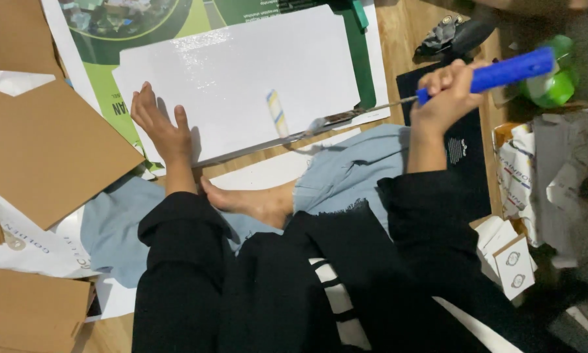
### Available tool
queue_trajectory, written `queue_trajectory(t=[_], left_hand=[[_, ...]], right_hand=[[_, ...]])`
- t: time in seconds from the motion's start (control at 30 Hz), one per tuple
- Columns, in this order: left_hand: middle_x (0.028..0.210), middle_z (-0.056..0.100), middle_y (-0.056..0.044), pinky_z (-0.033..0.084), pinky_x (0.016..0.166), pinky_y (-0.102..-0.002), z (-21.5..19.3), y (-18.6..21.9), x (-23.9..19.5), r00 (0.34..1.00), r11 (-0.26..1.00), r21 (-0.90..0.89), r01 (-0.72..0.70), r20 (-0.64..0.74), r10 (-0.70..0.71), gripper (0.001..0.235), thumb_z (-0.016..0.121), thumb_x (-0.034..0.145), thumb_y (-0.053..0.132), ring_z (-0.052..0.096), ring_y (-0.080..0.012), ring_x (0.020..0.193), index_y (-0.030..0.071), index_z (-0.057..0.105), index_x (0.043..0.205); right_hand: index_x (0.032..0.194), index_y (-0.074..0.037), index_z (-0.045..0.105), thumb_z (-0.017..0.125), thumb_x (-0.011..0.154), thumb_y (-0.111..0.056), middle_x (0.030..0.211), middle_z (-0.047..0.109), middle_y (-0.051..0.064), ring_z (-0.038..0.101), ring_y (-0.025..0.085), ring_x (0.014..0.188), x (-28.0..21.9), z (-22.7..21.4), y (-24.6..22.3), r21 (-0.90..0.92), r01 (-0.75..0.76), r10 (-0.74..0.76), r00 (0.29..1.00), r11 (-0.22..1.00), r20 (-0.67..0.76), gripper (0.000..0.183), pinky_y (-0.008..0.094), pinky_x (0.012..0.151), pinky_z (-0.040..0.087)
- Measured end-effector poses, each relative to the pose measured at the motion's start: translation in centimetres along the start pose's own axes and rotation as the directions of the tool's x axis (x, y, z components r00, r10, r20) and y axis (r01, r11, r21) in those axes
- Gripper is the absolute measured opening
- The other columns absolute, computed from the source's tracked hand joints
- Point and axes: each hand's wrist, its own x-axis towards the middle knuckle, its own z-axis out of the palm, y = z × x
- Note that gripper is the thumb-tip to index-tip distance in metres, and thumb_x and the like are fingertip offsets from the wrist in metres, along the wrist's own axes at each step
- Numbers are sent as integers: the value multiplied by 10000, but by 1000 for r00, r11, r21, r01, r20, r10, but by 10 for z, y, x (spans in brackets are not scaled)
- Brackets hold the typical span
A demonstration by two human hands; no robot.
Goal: The person sits on the floor and uses a small roller to apply a clear adhesive to the surface of a white rectangular board. They repeatedly roll the tool back and forth across the board to ensure even coverage.
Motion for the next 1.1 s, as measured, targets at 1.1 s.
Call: queue_trajectory(t=[1.1], left_hand=[[1349,424,-148,322,1027,-548,2,6,6,999,999,29,-43,-11,43,551,351,998,480,304,-360,1283,58,363,1351]], right_hand=[[689,-56,479,574,825,-6,527,473,82,401,187,393,128,-29,-51,-227,455,-464,886,861,16,173,364,388,351]])
